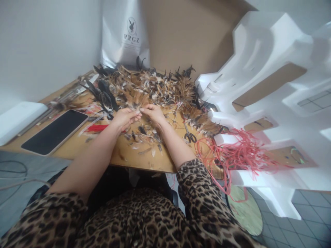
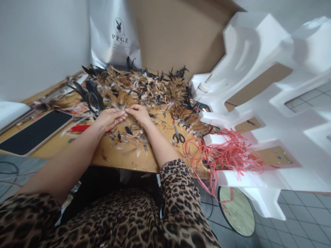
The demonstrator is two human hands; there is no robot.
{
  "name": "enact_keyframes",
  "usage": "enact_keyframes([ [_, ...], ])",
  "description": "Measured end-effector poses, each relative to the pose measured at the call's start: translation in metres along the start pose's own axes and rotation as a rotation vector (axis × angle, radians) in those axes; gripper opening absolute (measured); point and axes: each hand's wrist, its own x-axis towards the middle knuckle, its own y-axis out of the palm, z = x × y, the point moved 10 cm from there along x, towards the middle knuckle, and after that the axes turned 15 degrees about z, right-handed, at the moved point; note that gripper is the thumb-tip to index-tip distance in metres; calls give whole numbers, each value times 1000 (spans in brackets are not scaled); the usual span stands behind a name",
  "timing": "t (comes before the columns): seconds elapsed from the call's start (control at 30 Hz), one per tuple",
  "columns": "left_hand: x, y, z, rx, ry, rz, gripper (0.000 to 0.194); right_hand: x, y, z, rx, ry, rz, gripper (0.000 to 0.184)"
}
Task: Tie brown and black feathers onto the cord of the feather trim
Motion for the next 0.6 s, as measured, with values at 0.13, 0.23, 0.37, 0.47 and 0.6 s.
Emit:
enact_keyframes([
  [0.13, -1, 3, -1, 16, 1, 26, 9, -1, 0, 3, -18, -26, -10, 25],
  [0.23, -1, 8, -2, 30, 1, 56, 9, 0, 1, 5, -7, -57, 1, 24],
  [0.37, -1, 12, -1, 82, -33, 93, 8, -1, 3, 8, -17, -64, 42, 25],
  [0.47, -3, 13, -2, 137, -50, 101, 10, 0, 4, 8, -36, -54, 91, 25],
  [0.6, -4, 13, -3, 180, -52, 82, 11, 1, 4, 4, -43, -23, 117, 27],
])
